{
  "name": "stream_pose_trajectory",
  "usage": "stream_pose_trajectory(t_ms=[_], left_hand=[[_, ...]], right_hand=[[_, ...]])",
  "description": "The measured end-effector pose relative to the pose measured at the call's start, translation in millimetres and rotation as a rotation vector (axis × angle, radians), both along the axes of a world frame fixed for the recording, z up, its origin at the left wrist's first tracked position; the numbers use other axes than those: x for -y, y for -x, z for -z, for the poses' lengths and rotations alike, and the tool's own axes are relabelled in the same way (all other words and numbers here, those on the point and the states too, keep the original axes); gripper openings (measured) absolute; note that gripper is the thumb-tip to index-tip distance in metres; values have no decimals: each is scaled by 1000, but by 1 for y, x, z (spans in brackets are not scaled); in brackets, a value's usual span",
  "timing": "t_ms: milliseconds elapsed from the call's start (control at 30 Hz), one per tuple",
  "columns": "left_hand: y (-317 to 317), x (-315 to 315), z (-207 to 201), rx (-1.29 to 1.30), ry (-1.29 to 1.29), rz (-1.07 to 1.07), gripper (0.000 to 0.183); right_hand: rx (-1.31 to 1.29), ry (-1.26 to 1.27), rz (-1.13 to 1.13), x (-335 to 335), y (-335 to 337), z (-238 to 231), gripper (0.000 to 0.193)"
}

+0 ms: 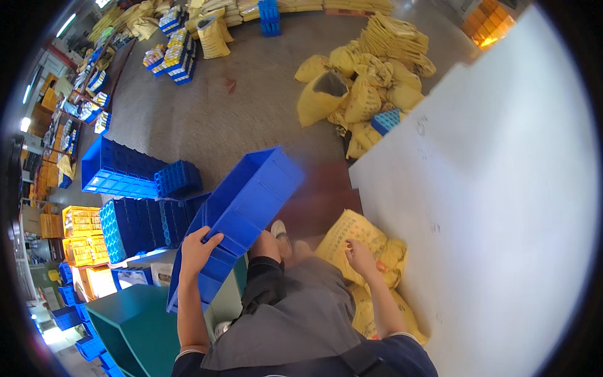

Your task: The person pours white granular material from a blue tray into a hopper, then places empty trays on a stack. They pick up a tray of small cups, load them with rolled material from a yellow basket, and use a green tool to adjust contents. The person then places filled trays onto a machine and arranges additional trays of cups on the floor.

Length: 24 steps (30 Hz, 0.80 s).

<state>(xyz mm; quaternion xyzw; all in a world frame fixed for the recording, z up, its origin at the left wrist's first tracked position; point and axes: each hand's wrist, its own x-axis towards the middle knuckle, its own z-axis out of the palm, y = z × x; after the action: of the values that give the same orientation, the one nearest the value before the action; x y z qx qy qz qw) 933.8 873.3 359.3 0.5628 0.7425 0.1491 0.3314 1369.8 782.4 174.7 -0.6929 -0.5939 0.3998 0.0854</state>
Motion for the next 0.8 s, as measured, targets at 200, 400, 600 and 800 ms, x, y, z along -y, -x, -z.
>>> stream_pose_trajectory(t_ms=[200,400,600,800], left_hand=[[73,-78,104,-74,-124,-189,36],[152,-176,303,79,-162,-451,35],[222,-291,393,244,-86,-730,30],[295,-438,548,320,-161,-849,29]], right_hand=[[248,49,-92,-109,5,115,33],[384,153,-155,-271,49,312,33],[2,-409,13,-532,149,284,26],[-229,-984,-120,-792,306,240,44]])
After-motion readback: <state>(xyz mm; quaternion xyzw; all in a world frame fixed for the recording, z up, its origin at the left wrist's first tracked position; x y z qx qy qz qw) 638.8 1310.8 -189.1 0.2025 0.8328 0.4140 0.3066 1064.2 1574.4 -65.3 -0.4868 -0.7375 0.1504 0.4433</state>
